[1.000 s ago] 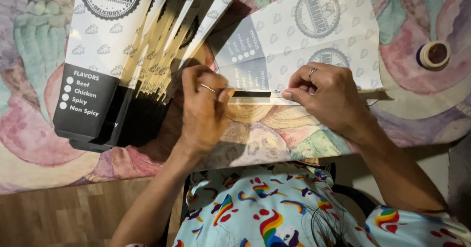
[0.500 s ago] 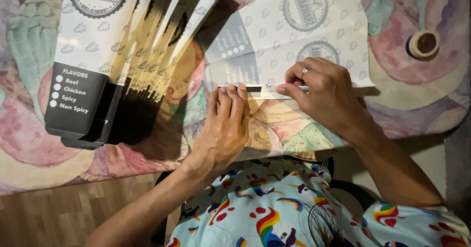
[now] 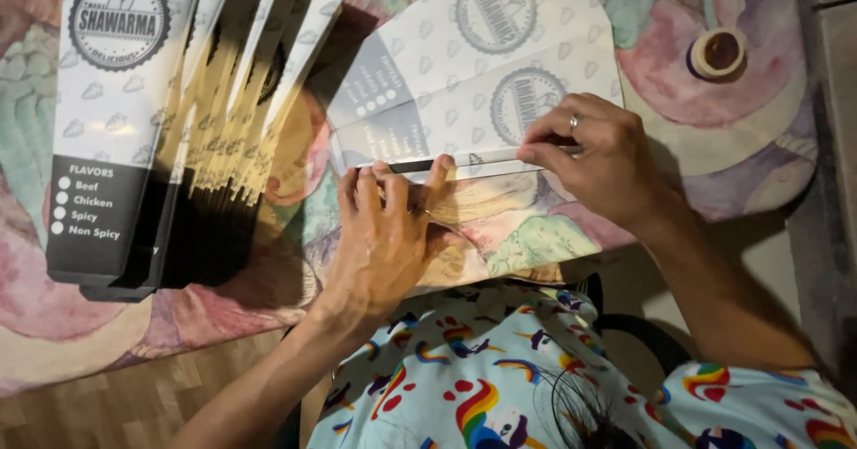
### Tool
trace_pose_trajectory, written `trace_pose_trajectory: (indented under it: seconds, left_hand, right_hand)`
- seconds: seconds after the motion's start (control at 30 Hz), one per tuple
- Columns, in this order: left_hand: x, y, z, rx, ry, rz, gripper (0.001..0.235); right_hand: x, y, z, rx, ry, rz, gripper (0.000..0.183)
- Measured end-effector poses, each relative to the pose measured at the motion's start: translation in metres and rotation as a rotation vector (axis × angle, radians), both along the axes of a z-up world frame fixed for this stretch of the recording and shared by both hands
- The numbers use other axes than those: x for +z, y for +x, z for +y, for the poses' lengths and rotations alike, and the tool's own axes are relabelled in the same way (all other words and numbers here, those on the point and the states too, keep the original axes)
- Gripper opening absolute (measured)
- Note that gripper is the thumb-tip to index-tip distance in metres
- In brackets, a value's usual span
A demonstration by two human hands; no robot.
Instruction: The person folds a printed paper sheet into a small packet, applies tape to seal the edges, and places the finished packet into a stack. The process is repeated multiple times with identical sheets.
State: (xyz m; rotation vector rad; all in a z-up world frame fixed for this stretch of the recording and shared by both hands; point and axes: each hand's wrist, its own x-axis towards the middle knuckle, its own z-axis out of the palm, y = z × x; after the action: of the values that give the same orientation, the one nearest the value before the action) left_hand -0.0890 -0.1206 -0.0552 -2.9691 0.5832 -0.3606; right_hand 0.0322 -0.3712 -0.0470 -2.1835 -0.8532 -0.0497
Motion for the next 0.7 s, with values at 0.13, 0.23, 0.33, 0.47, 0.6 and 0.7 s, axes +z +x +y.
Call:
trace_pose_trajectory:
  seconds: [0.13, 0.23, 0.33, 0.47, 0.6, 0.7]
  left_hand:
    - [0.005, 0.003, -0.005, 0.012, 0.027, 0.025, 0.089]
    - [0.012, 0.005, -0.009, 0.033, 0.037, 0.051, 0.090]
    - [0.023, 0.008, -0.013, 0.023, 0.061, 0.066, 0.100]
    - [0.024, 0.006, -0.015, 0.066, 0.240, 0.071, 0.110]
    - [0.029, 0.008, -0.017, 0.084, 0.268, 0.108, 0.113]
    - [0.030, 0.008, -0.017, 0.086, 0.317, 0.089, 0.117]
  right_hand:
    - [-0.002, 0.003, 0.000, -0.016, -0.015, 0.045, 0.013]
    - [-0.007, 0.006, 0.000, -0.017, -0.064, 0.066, 0.018]
    - [-0.003, 0.006, 0.000, -0.030, -0.135, 0.073, 0.021]
    - [0.001, 0.001, -0.012, -0.053, -0.255, -0.064, 0.033]
    - [-0.001, -0.004, -0.030, 0.008, -0.131, -0.135, 0.023]
    - [0.000, -0.002, -0.029, 0.028, -0.041, -0.099, 0.021]
